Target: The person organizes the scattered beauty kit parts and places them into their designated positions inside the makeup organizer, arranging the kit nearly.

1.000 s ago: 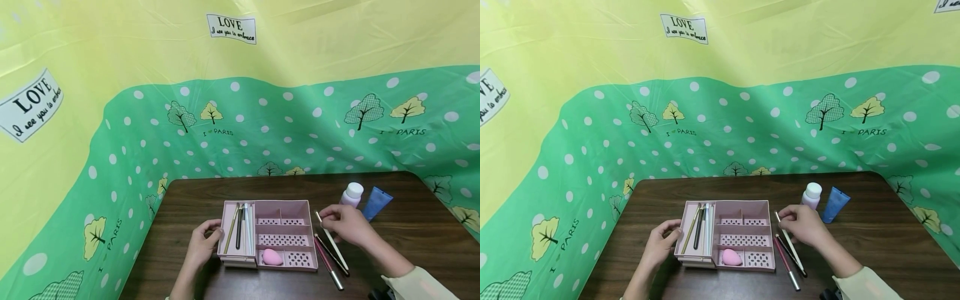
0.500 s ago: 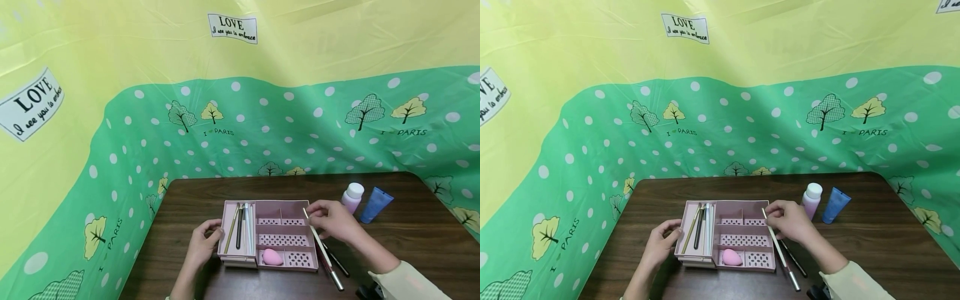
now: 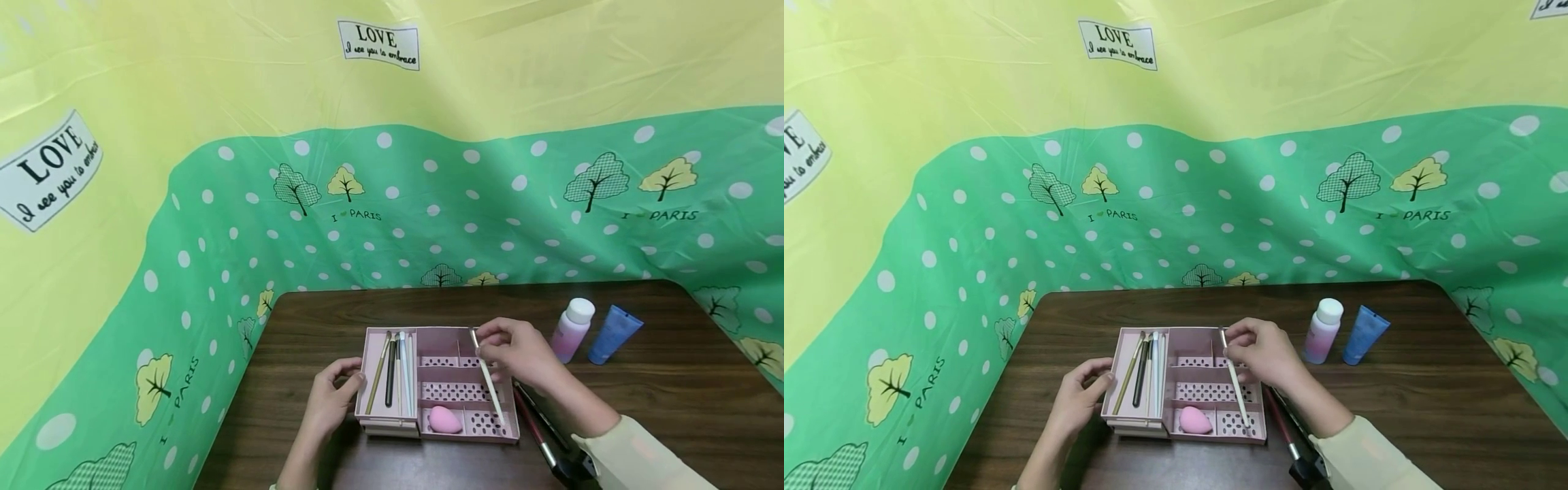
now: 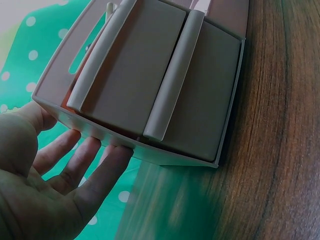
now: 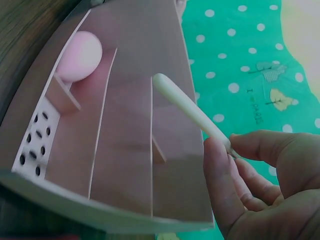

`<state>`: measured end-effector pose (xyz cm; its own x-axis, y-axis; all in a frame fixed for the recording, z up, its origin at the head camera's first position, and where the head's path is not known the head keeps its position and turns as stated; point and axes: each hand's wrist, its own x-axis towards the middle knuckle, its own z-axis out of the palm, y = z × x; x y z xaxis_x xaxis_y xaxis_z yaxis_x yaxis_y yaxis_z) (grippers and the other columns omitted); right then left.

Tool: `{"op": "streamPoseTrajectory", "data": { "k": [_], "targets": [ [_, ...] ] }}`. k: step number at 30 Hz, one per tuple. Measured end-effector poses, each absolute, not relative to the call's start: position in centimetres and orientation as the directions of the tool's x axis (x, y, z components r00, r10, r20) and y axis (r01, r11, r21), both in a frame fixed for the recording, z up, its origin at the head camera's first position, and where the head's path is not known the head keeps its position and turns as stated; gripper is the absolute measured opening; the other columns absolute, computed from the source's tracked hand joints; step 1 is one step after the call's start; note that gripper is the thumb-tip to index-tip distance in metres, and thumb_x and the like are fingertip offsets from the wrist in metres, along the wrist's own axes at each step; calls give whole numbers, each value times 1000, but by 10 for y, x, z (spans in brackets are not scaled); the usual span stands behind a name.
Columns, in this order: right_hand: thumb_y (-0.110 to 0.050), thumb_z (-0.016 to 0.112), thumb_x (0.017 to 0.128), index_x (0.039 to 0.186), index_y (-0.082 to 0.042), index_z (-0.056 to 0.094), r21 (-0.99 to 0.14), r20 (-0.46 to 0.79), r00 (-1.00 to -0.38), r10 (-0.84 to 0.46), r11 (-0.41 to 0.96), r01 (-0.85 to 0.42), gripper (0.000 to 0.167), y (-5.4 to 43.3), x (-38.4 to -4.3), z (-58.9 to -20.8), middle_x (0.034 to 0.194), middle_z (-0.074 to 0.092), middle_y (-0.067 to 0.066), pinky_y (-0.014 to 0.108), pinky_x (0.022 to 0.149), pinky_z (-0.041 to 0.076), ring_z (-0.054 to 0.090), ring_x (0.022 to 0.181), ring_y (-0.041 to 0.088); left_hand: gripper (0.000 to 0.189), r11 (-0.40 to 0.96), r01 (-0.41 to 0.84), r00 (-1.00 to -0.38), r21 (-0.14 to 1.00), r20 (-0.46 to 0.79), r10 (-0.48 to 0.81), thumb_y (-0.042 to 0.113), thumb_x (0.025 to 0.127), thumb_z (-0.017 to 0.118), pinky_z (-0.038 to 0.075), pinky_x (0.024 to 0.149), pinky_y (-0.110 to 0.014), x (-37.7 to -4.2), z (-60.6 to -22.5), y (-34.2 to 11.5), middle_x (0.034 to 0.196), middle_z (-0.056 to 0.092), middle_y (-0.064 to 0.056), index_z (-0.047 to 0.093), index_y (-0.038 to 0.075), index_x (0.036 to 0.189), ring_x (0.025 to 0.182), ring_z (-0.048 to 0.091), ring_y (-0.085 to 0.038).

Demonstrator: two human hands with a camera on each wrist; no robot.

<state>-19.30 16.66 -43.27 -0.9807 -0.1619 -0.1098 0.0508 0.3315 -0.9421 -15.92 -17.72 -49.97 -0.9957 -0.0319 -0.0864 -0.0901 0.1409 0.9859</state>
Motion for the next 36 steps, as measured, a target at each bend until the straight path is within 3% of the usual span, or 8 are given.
{"op": "streamPoseTrajectory", "data": {
  "k": [19, 27, 36],
  "targets": [
    [1, 70, 90, 130, 5, 57, -985, -112, -977, -182, 148, 85, 42, 122, -201, -430, 103, 67, 20, 44, 66, 64, 71, 74, 29, 31, 140, -78, -997, 987, -74, -37, 8, 95, 69, 62, 59, -38, -160, -500, -177, 109, 63, -17, 68, 3, 126, 82, 64, -17],
    [2, 70, 91, 132, 8, 54, -992, -117, -970, -212, 68, 104, 45, 105, -203, -427, 108, 66, 22, 44, 71, 64, 71, 75, 25, 31, 123, -87, -996, 989, -84, -34, 7, 95, 69, 62, 60, -38, -161, -500, -176, 108, 63, -16, 68, 2, 125, 81, 64, -17],
    [5, 70, 90, 125, 7, 59, -990, -143, -967, -209, 30, 140, 38, 87, -210, -430, 104, 66, 18, 42, 71, 64, 72, 76, 23, 30, 125, -92, -995, 988, -86, -49, 6, 94, 69, 62, 59, -36, -161, -501, -176, 107, 62, -18, 69, 2, 124, 79, 64, -17]
  ]
}}
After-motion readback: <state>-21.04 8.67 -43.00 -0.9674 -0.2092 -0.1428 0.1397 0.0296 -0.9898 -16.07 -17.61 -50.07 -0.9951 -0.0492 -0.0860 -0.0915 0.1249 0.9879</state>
